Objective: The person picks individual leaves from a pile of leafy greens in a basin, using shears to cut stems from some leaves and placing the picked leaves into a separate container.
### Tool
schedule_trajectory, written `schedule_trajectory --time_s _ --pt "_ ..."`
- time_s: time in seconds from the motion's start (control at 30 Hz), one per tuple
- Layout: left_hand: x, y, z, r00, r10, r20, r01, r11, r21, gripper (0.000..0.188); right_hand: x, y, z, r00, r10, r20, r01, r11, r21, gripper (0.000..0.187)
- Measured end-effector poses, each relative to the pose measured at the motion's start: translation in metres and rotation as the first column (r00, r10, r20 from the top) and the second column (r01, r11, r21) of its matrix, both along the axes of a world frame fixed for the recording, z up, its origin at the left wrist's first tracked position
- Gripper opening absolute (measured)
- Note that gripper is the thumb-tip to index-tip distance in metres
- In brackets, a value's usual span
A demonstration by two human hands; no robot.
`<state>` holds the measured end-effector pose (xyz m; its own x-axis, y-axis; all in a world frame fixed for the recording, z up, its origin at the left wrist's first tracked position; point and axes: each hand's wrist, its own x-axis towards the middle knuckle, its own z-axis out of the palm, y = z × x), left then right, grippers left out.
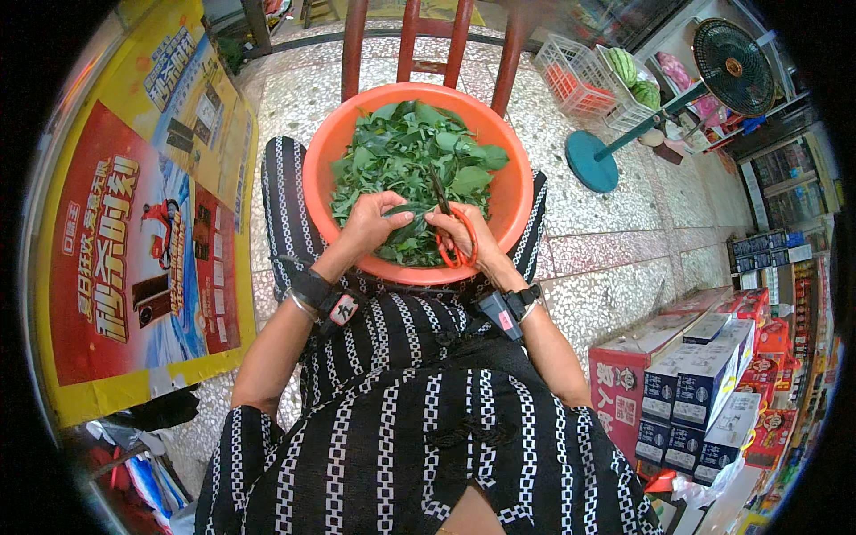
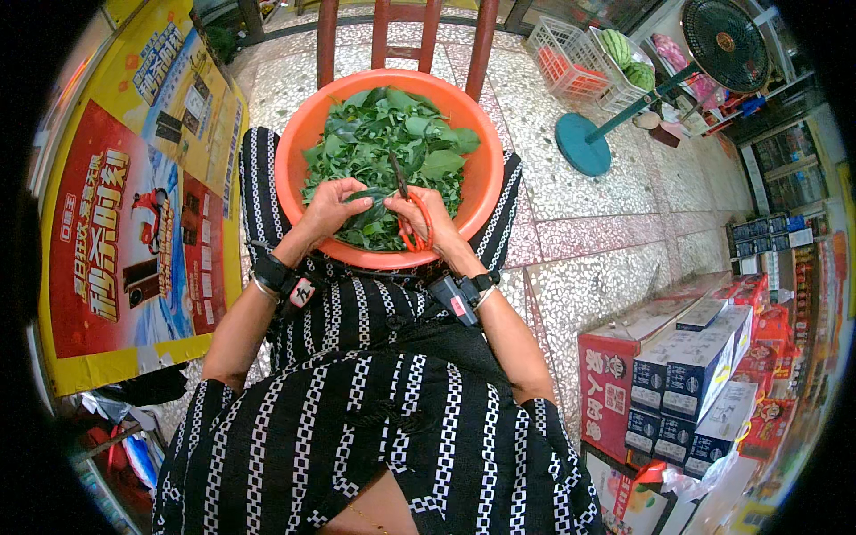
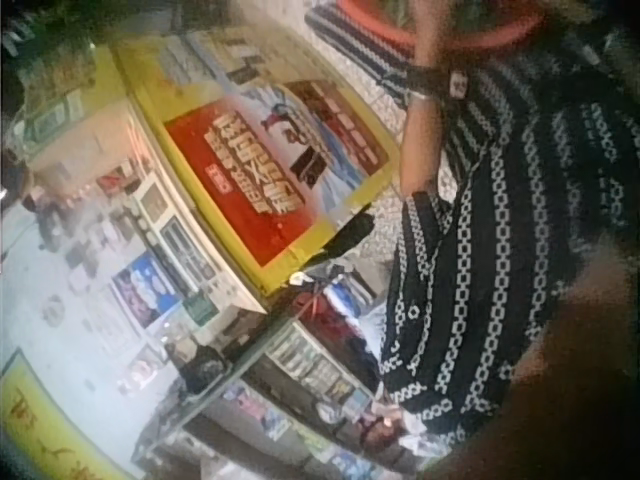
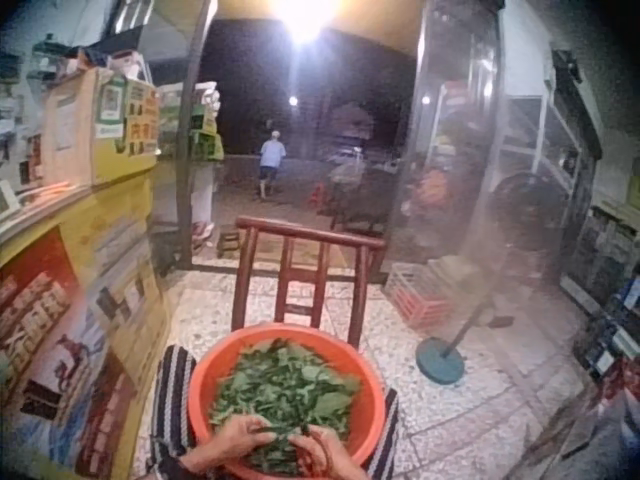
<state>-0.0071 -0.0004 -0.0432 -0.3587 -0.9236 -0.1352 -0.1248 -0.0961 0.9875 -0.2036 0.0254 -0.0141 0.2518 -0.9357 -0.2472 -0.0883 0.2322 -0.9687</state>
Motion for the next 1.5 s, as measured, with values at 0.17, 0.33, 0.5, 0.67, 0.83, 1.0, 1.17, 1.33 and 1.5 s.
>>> schedule_trajectory --time_s 0.17,0.33,0.5,0.67,0.83,1.0,1.17,1.33,1.5 --pt "0.003 -0.014 -0.008 0.975 -0.218 0.034 0.220 0.957 -0.187 0.025 -0.009 -0.006 -0.028 0.990 -0.130 -0.047 0.127 0.989 -0.073 0.026" --pt "0.006 -0.032 -0.011 0.963 -0.244 -0.118 0.236 0.969 -0.077 0.018 -0.021 -0.012 -0.072 0.963 -0.220 -0.156 0.173 0.948 -0.268 0.027" --pt "-0.015 -0.044 -0.002 0.931 -0.307 -0.198 0.336 0.931 0.141 0.034 -0.015 -0.014 -0.087 0.889 -0.339 0.307 0.360 0.933 -0.014 0.023" --pt "-0.035 -0.045 0.009 0.921 -0.389 -0.012 0.378 0.886 0.267 0.012 -0.022 -0.023 -0.081 0.868 -0.445 0.221 0.458 0.889 -0.006 0.024" --pt "-0.023 -0.035 0.009 0.861 -0.485 0.155 0.452 0.868 0.204 0.036 -0.022 -0.016 -0.073 0.918 -0.390 0.072 0.393 0.919 -0.027 0.027" --pt "-0.019 -0.042 -0.014 0.923 -0.363 0.128 0.333 0.920 0.209 0.038 -0.020 -0.017 -0.068 0.922 -0.387 0.009 0.387 0.920 -0.070 0.025" --pt "-0.020 -0.033 0.001 0.970 -0.241 0.024 0.229 0.945 0.233 0.036 -0.026 -0.020 -0.065 0.920 -0.391 -0.019 0.387 0.916 -0.108 0.024" --pt "-0.028 -0.019 0.031 0.948 -0.293 -0.125 0.317 0.907 0.276 0.031 -0.028 -0.020 -0.061 0.923 -0.384 -0.039 0.376 0.917 -0.134 0.023" --pt "-0.020 -0.021 0.020 0.948 -0.261 -0.184 0.317 0.840 0.440 0.047 -0.029 -0.020 -0.063 0.930 -0.363 -0.054 0.353 0.925 -0.140 0.021"
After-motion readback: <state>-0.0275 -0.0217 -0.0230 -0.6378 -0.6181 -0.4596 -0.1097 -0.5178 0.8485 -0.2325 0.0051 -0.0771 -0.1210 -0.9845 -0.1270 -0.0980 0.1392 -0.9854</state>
